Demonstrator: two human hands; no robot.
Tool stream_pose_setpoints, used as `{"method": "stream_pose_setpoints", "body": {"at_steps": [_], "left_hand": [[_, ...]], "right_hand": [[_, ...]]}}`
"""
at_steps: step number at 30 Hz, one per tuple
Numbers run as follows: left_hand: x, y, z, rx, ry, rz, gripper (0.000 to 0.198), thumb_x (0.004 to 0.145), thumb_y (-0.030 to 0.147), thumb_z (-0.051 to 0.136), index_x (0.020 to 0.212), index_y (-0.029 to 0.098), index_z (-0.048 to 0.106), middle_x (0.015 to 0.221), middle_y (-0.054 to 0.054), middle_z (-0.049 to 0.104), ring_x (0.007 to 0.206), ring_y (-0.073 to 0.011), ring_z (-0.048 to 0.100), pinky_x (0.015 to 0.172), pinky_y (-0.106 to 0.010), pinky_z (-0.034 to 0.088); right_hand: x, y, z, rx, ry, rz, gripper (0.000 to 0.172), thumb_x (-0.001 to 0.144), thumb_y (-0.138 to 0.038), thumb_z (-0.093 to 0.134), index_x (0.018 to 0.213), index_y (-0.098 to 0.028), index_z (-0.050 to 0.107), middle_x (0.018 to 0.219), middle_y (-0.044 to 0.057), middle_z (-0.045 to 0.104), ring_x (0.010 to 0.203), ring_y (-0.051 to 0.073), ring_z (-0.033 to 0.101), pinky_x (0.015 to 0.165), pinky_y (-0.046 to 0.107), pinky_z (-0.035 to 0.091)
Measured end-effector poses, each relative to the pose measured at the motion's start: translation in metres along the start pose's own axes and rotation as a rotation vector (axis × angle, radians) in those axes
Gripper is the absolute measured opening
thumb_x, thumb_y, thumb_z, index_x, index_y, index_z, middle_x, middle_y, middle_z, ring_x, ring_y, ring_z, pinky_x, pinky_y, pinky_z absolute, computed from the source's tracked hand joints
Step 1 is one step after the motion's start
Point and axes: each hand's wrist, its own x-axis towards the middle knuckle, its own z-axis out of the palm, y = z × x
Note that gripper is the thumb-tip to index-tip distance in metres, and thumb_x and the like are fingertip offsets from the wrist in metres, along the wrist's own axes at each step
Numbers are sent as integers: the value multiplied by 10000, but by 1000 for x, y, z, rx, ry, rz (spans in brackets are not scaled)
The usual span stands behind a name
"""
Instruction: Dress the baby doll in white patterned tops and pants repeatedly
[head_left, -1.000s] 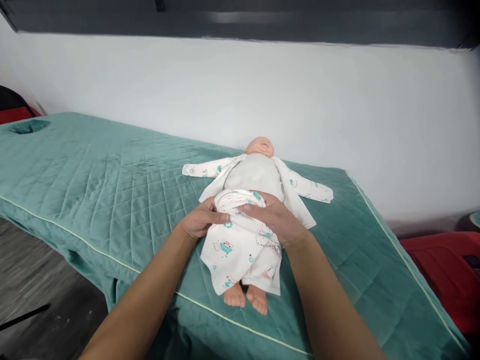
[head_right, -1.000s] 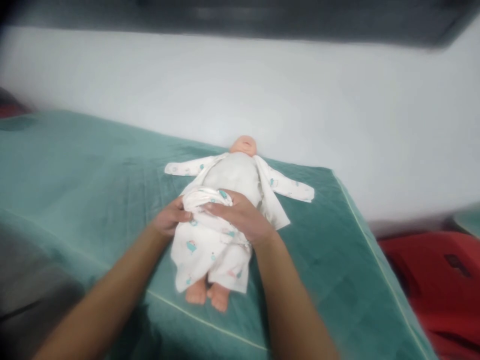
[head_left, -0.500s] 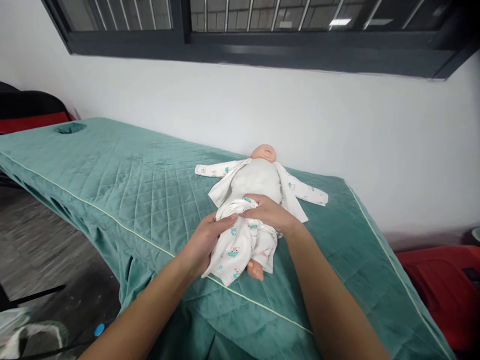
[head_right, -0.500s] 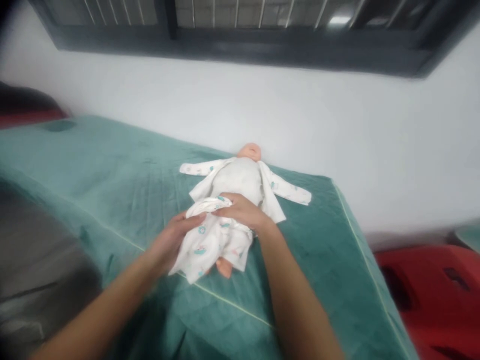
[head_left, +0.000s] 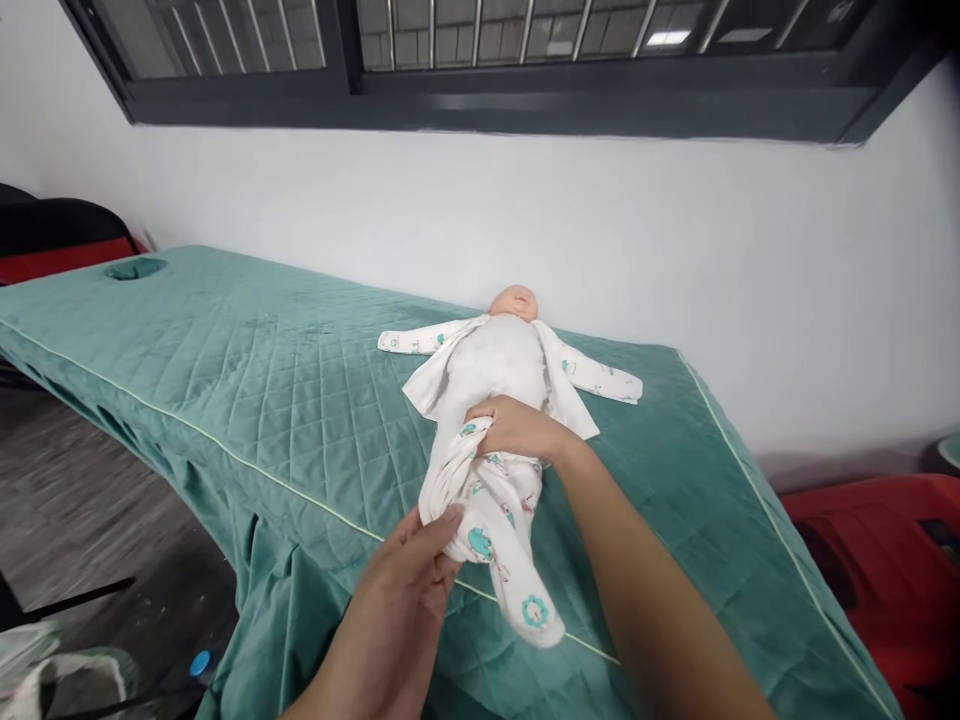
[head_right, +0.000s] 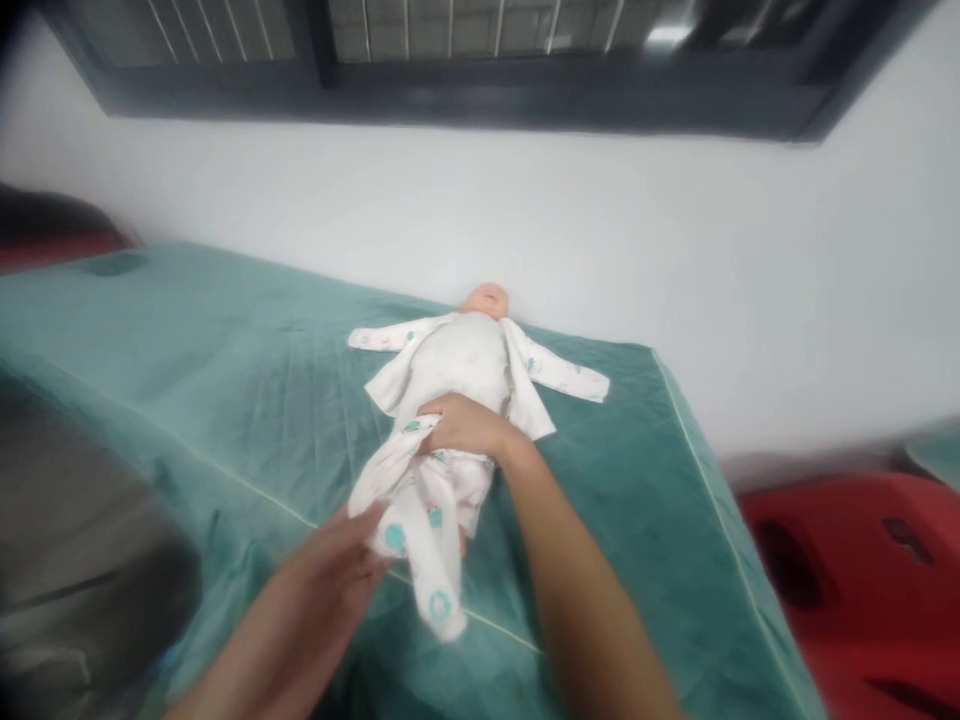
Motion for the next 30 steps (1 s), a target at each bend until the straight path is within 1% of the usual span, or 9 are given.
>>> {"method": "stream_pose_setpoints", "body": {"at_steps": [3, 6, 9, 11, 14, 19, 22, 26, 30], "left_hand": [[-1, -11, -14, -21, 149, -39, 480, 747, 324, 773, 1194, 188, 663, 990, -83, 742, 914, -245, 712, 783, -310, 554], [-1, -22, -29, -44, 312, -40, 464, 671, 299, 831, 1090, 171, 680, 949, -71, 742, 861, -214, 717, 730, -266, 553], [1, -25, -42, 51, 369, 8, 385, 638, 340, 849, 934, 167, 677, 804, -41, 713, 746, -187, 689, 642, -257, 545], [4, -22, -48, 173, 372, 48, 360, 654, 399, 831, 864, 164, 660, 726, -22, 673, 647, -159, 639, 570, -248, 525], [14, -11, -54, 342, 357, 88, 370, 676, 460, 799, 811, 156, 638, 650, -2, 614, 547, -126, 564, 460, -210, 451], [28, 3, -57, 490, 275, 88, 448, 629, 544, 799, 760, 158, 614, 576, 19, 542, 486, -118, 503, 395, -206, 395], [28, 9, -54, 497, 227, 55, 443, 691, 537, 757, 887, 153, 658, 629, 3, 573, 528, -125, 518, 418, -207, 398], [29, 17, -50, 484, 140, 24, 456, 762, 509, 712, 1052, 158, 677, 710, -21, 619, 595, -134, 537, 497, -224, 422], [41, 25, -49, 552, 96, 133, 438, 776, 507, 704, 1056, 171, 673, 722, -9, 633, 625, -141, 532, 590, -256, 440]], "right_hand": [[0, -1, 0, -24, -43, 29, 247, 626, -377, 774, 714, -163, 688, 698, -30, 631, 707, 157, 554, 626, 240, 396], [0, -2, 3, -59, -91, 59, 256, 632, -397, 768, 703, -161, 696, 684, -29, 622, 679, 144, 537, 588, 235, 376], [1, -4, 7, -97, -104, 76, 275, 615, -415, 780, 671, -164, 680, 665, -35, 605, 643, 128, 510, 556, 231, 359], [1, -6, 8, -118, -105, 98, 310, 613, -451, 784, 647, -170, 659, 651, -41, 595, 626, 120, 497, 545, 230, 356], [0, -9, 9, -116, -111, 109, 338, 644, -501, 768, 676, -178, 674, 676, -38, 621, 645, 127, 519, 562, 230, 377], [-2, -7, 9, -116, -35, 56, 332, 695, -506, 748, 730, -179, 699, 742, -20, 676, 700, 153, 579, 608, 239, 411], [-3, -5, 8, -89, -30, 19, 318, 718, -489, 743, 801, -182, 725, 801, -10, 712, 754, 176, 620, 651, 248, 440], [-5, -5, 7, -21, 0, 9, 346, 727, -500, 748, 870, -184, 741, 879, 4, 738, 850, 212, 658, 726, 272, 478], [-7, -5, 7, 70, 21, 14, 364, 752, -478, 744, 958, -178, 745, 977, 27, 748, 953, 248, 672, 800, 305, 504]]}}
